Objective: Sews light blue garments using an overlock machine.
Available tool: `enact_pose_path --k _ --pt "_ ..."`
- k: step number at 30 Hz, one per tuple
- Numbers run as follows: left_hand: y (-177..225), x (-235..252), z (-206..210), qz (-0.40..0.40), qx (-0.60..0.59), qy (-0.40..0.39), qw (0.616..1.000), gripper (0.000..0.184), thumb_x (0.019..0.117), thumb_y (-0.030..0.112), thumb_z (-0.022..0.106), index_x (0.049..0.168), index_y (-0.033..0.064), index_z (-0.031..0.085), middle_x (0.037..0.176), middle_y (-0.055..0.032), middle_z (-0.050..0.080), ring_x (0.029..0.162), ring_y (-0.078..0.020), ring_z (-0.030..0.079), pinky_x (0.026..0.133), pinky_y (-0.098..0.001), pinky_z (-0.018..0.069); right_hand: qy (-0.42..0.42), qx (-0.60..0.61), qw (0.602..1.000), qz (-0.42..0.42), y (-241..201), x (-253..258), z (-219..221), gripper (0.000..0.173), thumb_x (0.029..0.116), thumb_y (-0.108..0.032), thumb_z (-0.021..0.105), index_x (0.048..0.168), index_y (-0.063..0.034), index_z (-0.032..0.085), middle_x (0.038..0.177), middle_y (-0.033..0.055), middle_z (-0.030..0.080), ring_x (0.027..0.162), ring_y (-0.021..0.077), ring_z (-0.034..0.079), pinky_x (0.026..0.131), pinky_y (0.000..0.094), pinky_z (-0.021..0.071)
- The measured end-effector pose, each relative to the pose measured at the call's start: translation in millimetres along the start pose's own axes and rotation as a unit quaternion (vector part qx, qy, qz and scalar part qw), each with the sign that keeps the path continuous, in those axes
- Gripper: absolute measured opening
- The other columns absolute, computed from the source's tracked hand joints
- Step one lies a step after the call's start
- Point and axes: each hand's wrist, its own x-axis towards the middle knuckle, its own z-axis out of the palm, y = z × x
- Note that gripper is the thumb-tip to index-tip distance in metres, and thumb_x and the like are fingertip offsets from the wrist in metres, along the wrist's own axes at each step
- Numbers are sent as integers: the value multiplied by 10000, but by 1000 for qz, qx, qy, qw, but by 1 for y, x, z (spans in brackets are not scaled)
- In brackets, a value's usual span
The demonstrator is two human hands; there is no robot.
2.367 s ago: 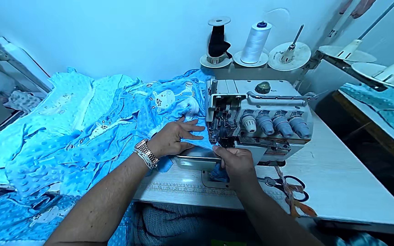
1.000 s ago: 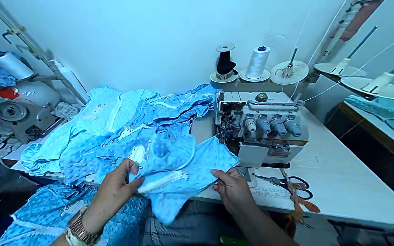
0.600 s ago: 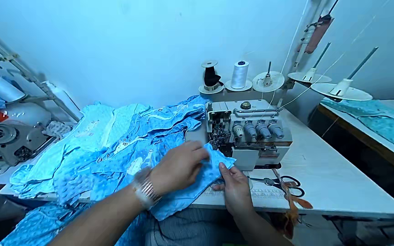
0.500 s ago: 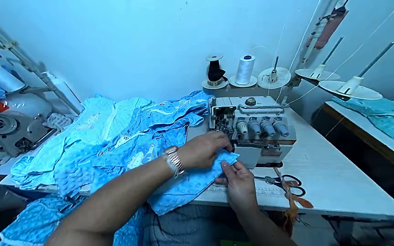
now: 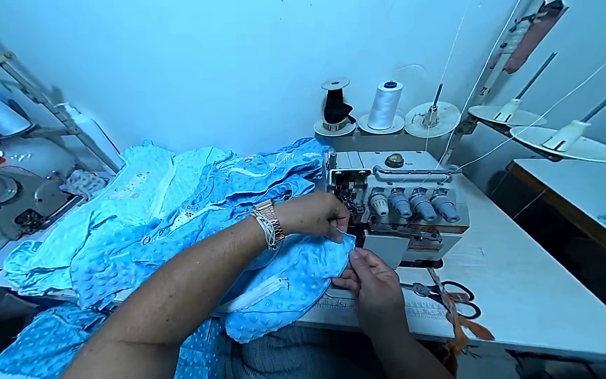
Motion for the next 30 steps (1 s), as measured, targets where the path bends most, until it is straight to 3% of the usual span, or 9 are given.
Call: enact_pose_path --k 3,7,10,14,17,19,21,25,30 --pt "-15 -9 2 11 -94 32 995 105 922 96 742 856 15 751 720 8 682 628 10 564 605 -188 454 6 -35 999 -21 -2 4 2 200 1054 -56 510 973 -14 687 727 56 709 583 111 689 559 256 605" --pt "-35 -20 2 82 -235 79 965 76 886 1 703 894 -9 778 1078 -63 752 1025 -62 683 885 -232 552 39 -27 999 -3 -5 13 5 197 1063 -69 518 948 -12 667 728 64 688 561 122 678 503 274 596" --pt "-38 -18 3 83 -275 39 957 52 846 -14 706 821 4 748 1192 -67 715 1128 -85 644 923 -254 537 13 -32 998 -50 -3 14 6 162 1050 -59 525 984 -18 667 748 58 690 586 121 685 535 275 610" --pt "-28 -9 6 70 -237 -33 968 85 893 -11 672 841 -31 736 1136 -99 716 1098 -93 632 945 -256 495 -7 -91 984 -152 3 12 7 142 1015 -49 549 1050 -44 686 759 -1 698 600 54 657 560 190 566" --pt "-22 -5 4 47 -215 -51 974 121 920 24 643 821 2 709 961 -32 711 858 -7 618 747 -189 488 -3 -97 981 -168 4 12 8 137 1013 -58 556 1046 -43 689 752 -2 696 597 53 652 564 185 562" --pt "-19 -3 4 21 -188 -43 981 188 942 43 660 754 36 672 687 51 606 624 30 523 574 -166 404 -3 -102 978 -182 5 12 7 151 1010 -61 547 1052 -46 692 761 -5 700 603 55 654 571 187 564" --pt "-19 -2 5 4 -176 -29 984 238 952 54 660 715 47 638 587 69 512 534 20 444 512 -177 337 1 -100 978 -181 6 12 8 146 1008 -52 547 1056 -41 685 768 -7 702 611 53 663 580 189 573" --pt "-22 -4 12 -15 -183 14 983 222 918 55 709 710 51 630 568 79 493 508 24 422 491 -173 320 9 -86 983 -162 8 12 11 114 1003 -32 562 1040 -47 669 762 -14 698 615 46 669 584 190 582" --pt "-26 -6 20 -26 -227 55 972 126 879 5 752 904 14 629 661 40 558 586 -8 504 562 -176 412 5 -41 994 -101 6 7 15 186 1001 -35 553 1185 -49 576 823 30 701 641 103 697 558 248 603"
